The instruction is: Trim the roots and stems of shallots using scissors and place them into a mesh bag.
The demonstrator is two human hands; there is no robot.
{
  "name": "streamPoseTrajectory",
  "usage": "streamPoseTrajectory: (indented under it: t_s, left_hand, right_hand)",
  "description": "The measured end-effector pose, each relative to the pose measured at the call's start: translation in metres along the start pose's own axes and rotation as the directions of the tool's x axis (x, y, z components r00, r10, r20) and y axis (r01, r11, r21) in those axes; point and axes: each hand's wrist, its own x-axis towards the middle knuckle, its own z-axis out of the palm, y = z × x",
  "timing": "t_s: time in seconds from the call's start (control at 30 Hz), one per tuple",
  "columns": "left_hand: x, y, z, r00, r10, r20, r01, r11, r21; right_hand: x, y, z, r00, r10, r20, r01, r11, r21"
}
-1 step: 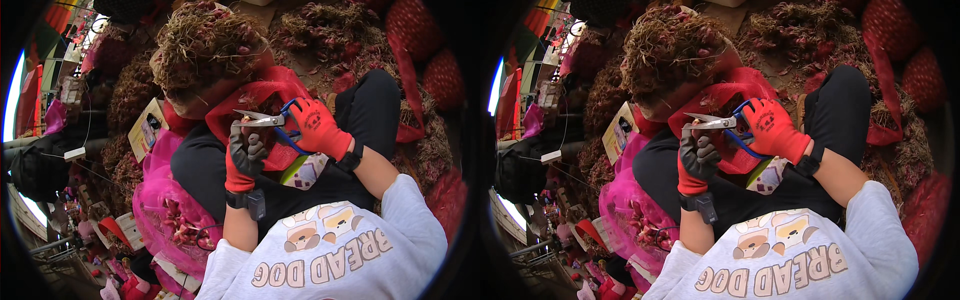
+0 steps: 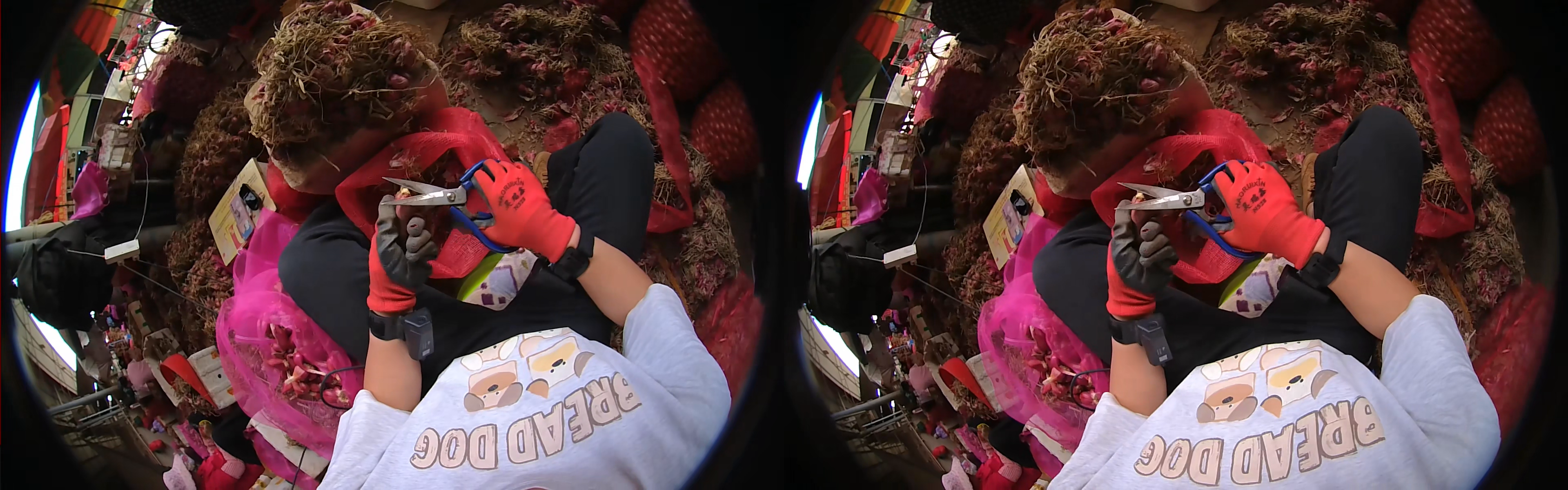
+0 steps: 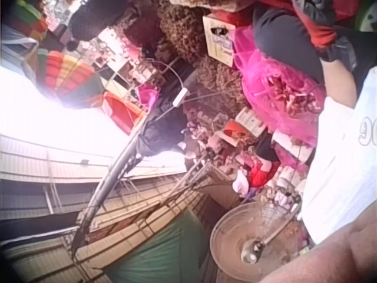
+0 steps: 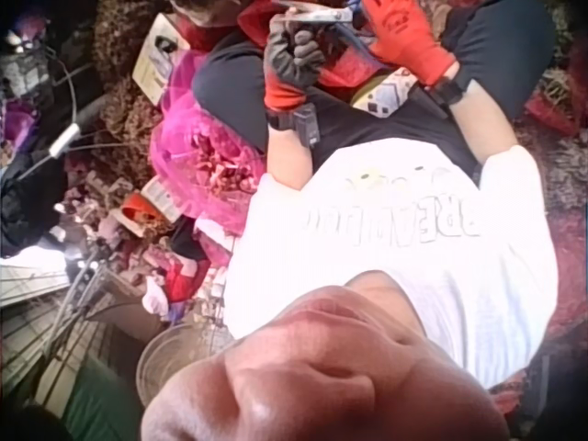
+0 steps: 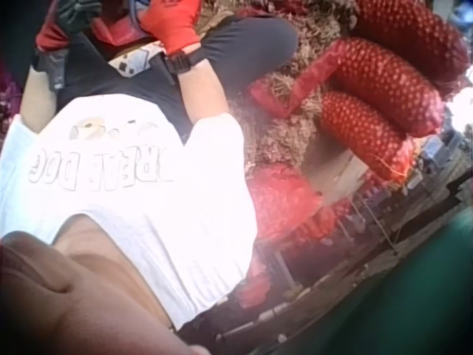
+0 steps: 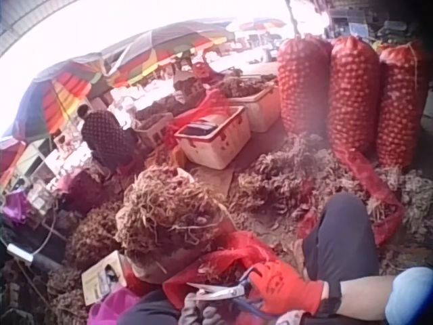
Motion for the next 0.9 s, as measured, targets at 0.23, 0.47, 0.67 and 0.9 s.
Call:
streamPoseTrajectory:
  t_s: [0.23,0.47,0.67,0.9]
  left_hand:
    - [-0.002,-0.004,-0.01,0.999,0.03,0.029,-0.033,0.996,0.083]
    - [0.004,-0.014,0.013,0.851,0.524,0.023,-0.487,0.773,0.407]
    - [0.01,-0.02,0.007,0.827,0.541,0.152,-0.551,0.728,0.408]
    - [0.015,-0.024,-0.013,0.843,0.49,0.221,-0.538,0.781,0.318]
  right_hand:
    - [-0.004,0.015,0.008,0.982,-0.014,0.186,0.026,0.998,-0.062]
    - [-0.004,0.0,0.008,0.999,0.027,0.02,-0.032,0.957,0.289]
    - [-0.005,-0.005,0.012,1.0,-0.002,0.009,0.0,0.977,0.212]
    - [-0.008,-0.007,0.016,0.999,0.012,0.041,-0.016,0.995,0.1]
